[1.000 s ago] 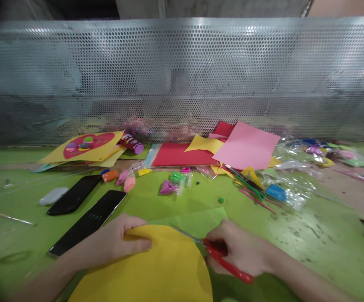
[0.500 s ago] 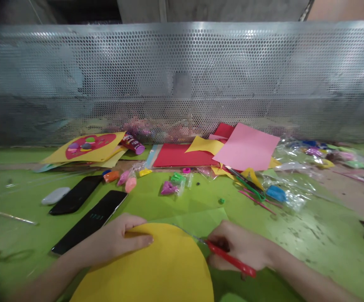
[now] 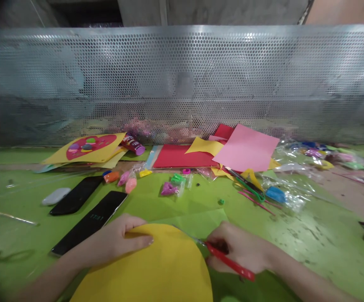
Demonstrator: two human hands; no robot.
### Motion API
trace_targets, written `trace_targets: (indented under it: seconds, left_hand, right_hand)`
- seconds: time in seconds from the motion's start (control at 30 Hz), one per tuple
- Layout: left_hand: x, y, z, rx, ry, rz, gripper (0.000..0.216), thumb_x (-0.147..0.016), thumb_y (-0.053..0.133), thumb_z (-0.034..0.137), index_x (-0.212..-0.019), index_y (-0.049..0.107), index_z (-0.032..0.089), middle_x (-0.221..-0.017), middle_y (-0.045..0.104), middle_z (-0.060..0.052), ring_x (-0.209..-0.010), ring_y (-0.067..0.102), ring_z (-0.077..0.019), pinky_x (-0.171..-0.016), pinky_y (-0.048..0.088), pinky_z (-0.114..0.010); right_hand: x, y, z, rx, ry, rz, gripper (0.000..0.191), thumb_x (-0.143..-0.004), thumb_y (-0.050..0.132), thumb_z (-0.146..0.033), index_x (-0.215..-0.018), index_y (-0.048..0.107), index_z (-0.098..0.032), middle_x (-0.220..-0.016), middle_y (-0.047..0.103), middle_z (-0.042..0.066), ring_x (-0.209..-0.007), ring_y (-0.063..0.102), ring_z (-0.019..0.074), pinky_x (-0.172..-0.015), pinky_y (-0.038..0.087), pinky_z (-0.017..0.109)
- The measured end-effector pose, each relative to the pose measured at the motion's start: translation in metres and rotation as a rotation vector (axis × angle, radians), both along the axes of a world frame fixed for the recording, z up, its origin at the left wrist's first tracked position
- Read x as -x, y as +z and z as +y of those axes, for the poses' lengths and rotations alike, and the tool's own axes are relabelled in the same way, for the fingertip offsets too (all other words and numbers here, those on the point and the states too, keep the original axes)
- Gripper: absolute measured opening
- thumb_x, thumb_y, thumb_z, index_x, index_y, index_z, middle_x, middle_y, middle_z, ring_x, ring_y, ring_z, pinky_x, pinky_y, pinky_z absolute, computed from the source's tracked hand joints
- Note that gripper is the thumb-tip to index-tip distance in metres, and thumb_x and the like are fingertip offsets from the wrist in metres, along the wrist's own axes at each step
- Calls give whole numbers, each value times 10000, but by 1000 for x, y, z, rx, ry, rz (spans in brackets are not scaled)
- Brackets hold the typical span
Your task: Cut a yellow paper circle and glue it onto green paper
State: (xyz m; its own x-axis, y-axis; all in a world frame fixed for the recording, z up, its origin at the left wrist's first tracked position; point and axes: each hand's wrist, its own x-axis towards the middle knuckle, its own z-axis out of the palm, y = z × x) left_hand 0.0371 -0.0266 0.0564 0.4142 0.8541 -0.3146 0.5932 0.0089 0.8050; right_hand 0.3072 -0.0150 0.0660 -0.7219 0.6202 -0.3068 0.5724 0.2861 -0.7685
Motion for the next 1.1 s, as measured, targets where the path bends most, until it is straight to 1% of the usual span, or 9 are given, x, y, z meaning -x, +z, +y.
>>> trace_targets:
  seconds: [0.13,0.4,0.57,0.7,0.77,0.9,0.97,1.03,1.1]
  left_hand:
    - [0,-1,0,-3,5,-4,333,-728,511,475,-643,540,155,-578,413,46,-521,362,-93,-467,253,-202]
    - [1,0,0,4,-5,-12,316,-735,508,452,-629,530,154,-556,385,56,-505,338,-88,-450,234,-202]
    - [0,1,1,-8,-6,11,318,-731,509,453,-620,523,155,-559,399,49,-508,349,-92,-454,237,-202]
    - [0,-2,1,-13,-21,25,335,-733,497,476,-617,508,161,-559,375,53,-508,341,-92,-458,239,-203]
    - [2,-3,1,-30,-19,46,345,-723,502,492,-617,506,163,-563,368,53,-511,340,-94,-465,248,-205]
    - [3,-2,0,-19,-21,53,345,-719,502,495,-661,544,158,-582,409,44,-520,358,-97,-469,263,-203]
    - [2,-1,0,-5,-26,38,336,-726,501,480,-676,555,152,-582,418,42,-521,358,-94,-463,259,-200]
    - [2,0,0,3,-25,30,321,-730,503,461,-676,560,149,-574,416,45,-512,355,-90,-455,252,-198]
    - [1,1,0,4,-25,36,307,-726,512,447,-663,561,150,-566,420,47,-507,361,-88,-452,251,-197]
  right_hand:
    - [-1,-3,0,-20,-9,-43,150,-611,394,-97,-516,313,-180,-484,264,-76,-440,236,44,-388,174,192]
    - [-3,-7,1,-41,-5,-25,138,-602,394,-80,-522,329,-173,-497,259,-75,-456,234,45,-396,167,191]
    - [-3,-8,1,-58,-12,-53,150,-587,387,-69,-509,311,-171,-502,240,-71,-465,223,46,-409,168,195]
    - [-3,-7,1,-74,-13,-66,153,-582,392,-69,-499,311,-169,-505,238,-70,-465,223,45,-418,174,193]
    - [-3,-7,1,-78,-16,-63,139,-587,403,-76,-497,342,-164,-503,257,-69,-467,237,48,-422,189,190]
    - [-4,-8,1,-79,-38,-73,101,-622,453,-121,-528,483,-141,-504,336,-57,-488,292,67,-447,243,192]
    - [-5,-8,1,-74,-43,-78,99,-634,469,-139,-550,521,-135,-506,365,-52,-493,305,73,-452,256,192]
    - [-5,-8,1,-72,-42,-80,94,-640,471,-148,-558,517,-135,-509,364,-54,-489,302,70,-445,253,188]
    - [-4,-6,1,-83,-35,-74,113,-651,459,-155,-539,463,-145,-503,332,-62,-473,285,61,-429,232,185]
